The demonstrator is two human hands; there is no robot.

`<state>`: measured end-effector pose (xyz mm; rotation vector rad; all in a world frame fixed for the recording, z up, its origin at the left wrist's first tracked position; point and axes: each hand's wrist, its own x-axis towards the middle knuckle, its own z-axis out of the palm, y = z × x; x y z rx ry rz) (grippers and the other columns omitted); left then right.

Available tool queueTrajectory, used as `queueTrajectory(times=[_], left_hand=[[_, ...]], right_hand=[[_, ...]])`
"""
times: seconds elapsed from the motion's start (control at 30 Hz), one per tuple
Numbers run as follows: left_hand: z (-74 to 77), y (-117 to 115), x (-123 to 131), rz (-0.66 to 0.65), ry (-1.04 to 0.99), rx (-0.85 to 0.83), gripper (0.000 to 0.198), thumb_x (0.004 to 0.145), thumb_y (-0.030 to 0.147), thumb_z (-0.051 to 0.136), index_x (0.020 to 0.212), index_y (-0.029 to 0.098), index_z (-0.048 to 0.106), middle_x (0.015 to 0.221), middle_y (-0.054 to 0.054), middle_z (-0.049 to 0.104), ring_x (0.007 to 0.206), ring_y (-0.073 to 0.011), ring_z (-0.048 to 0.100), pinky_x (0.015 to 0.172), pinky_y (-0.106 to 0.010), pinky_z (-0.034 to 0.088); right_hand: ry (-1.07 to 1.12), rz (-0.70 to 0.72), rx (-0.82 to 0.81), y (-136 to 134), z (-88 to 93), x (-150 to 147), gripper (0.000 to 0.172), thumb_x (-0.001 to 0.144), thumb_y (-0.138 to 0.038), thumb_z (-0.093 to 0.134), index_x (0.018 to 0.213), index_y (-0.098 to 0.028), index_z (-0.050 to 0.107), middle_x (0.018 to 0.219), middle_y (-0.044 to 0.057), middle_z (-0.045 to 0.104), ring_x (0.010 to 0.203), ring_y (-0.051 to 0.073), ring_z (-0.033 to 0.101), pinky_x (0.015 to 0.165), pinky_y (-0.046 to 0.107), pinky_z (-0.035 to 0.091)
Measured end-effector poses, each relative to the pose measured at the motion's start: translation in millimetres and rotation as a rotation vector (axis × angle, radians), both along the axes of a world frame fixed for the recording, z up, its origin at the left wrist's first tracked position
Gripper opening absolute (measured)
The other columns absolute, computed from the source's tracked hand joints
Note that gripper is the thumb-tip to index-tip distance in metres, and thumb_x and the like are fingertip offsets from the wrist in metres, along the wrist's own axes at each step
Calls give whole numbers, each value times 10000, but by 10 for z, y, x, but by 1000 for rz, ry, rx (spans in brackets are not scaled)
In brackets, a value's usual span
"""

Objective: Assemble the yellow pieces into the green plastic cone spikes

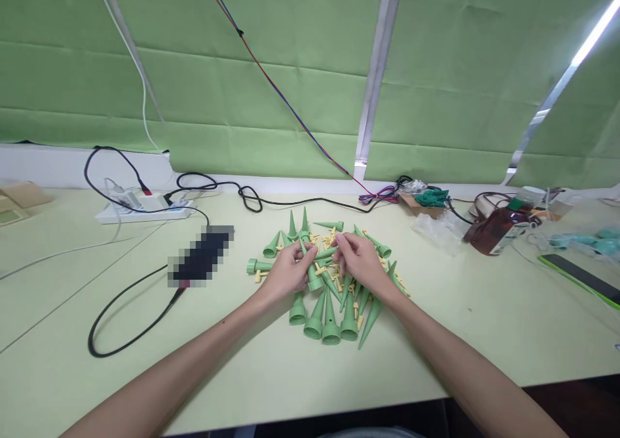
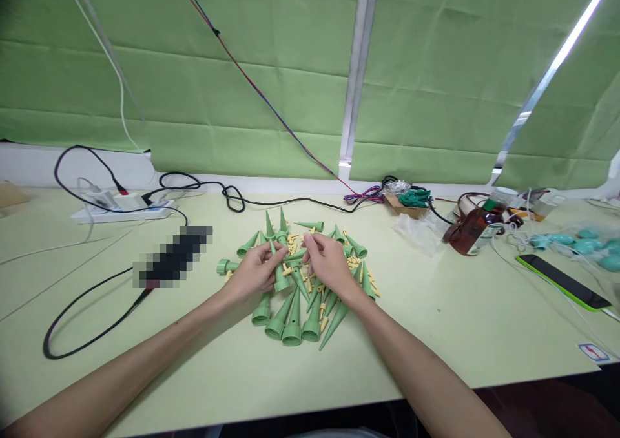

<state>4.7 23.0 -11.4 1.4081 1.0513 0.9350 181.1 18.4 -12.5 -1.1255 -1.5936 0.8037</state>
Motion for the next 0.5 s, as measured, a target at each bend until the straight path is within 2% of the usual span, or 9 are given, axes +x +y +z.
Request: queueTrajectory(times=[0.13,0.2,0.33,0.5], left_hand=[[-33,-14,-5,72,192,174,475,879,546,538,1220,230,439,558,96,402,346,-84,332,355,-203,235],[-36,-22,-17,109,309,287,523,897,519,522,1312,230,388,568,88,411,392,-104,379,406,-213,261],[-31,-46,-36,109,479,437,526,928,477,479,1368,212,368,543,82,382,456,-138,396,511,-241,310],[-37,-76,-39,96,556,489,487,936,491,451,1340,220,438,553,67,394,499,-163,417,578,-259,335]], right_hand=[[-210,-73,119,-10,18,34,250,955,-338,472,789,-197,596,651,-2,655,478,131,566,521,258,432],[-282,-95,159,-6,7,42,187,936,-276,491,823,-194,615,654,-4,666,528,138,577,561,260,430],[-387,-101,177,20,-31,54,134,917,-240,516,920,-195,642,766,6,703,554,135,568,621,278,437],[-450,-109,200,62,-64,80,130,903,-201,522,947,-189,643,904,36,717,637,148,590,705,308,451]])
